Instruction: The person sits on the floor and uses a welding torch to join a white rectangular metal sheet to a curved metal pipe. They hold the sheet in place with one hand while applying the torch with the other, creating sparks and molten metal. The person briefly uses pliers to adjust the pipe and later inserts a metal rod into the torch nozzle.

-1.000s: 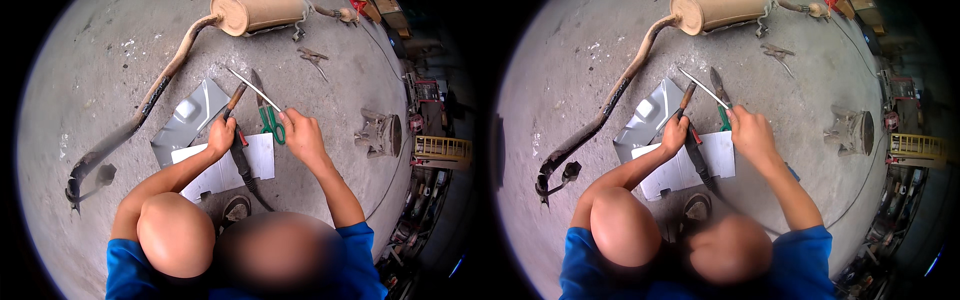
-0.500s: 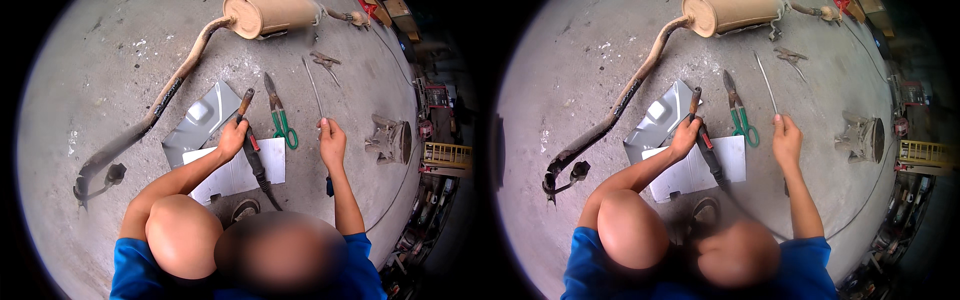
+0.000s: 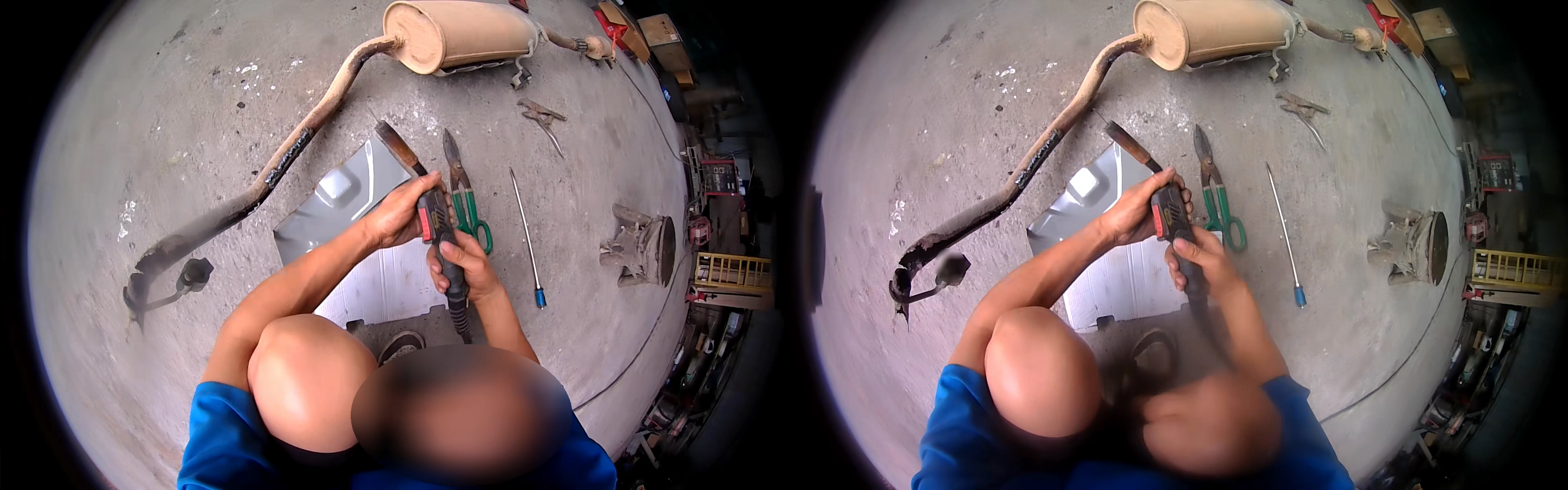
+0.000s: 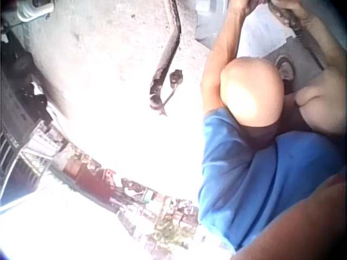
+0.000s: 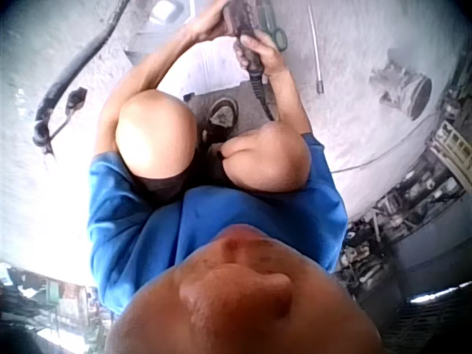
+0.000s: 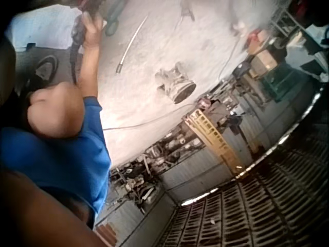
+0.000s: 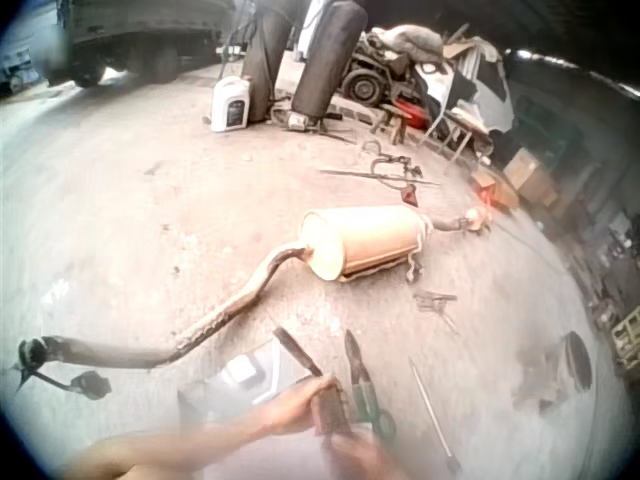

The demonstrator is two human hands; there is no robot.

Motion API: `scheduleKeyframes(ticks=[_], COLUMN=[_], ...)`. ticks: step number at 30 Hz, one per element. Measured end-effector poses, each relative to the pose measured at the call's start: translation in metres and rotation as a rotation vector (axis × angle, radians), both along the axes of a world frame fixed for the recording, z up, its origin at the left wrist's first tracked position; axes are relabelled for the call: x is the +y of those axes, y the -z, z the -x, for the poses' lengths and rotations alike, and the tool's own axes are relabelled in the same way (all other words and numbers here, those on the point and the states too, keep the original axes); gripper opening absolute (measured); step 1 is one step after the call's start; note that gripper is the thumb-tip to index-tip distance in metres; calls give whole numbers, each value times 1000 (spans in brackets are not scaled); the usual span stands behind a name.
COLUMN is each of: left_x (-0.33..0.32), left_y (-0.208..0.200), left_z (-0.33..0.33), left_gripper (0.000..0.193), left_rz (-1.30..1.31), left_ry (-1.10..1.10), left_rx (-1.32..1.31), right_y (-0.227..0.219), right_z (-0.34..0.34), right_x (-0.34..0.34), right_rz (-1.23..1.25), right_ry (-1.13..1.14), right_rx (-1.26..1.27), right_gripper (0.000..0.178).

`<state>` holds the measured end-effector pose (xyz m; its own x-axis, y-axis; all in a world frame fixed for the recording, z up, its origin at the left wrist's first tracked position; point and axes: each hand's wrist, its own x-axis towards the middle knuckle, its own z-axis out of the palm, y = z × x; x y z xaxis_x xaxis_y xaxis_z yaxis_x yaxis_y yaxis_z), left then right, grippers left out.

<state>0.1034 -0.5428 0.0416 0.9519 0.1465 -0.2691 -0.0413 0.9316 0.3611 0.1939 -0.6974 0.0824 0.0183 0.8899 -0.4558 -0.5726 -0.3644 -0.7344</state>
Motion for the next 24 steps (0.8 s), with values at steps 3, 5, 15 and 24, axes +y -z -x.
scheduleKeyframes(ticks=[3,5,15,24], left_x=[-4,-14,-33,-43], left_y=[8,13,11,15], left_z=[11,21,22,29], left_gripper=[58,60,47,38], left_rz=[-250,-378,-530,-559], left_ry=[3,132,355,426], left_rx=[266,296,272,292], right_y=[-27,-32,-37,0], right_z=[-19,-50,-113,-123], right_x=[12,15,-2,-2], right_rz=[338,420,514,508], right_ry=[27,34,24,-78], right_rx=[-1046,-1568,-1445,-1531], right_gripper=[39,43,42,46])
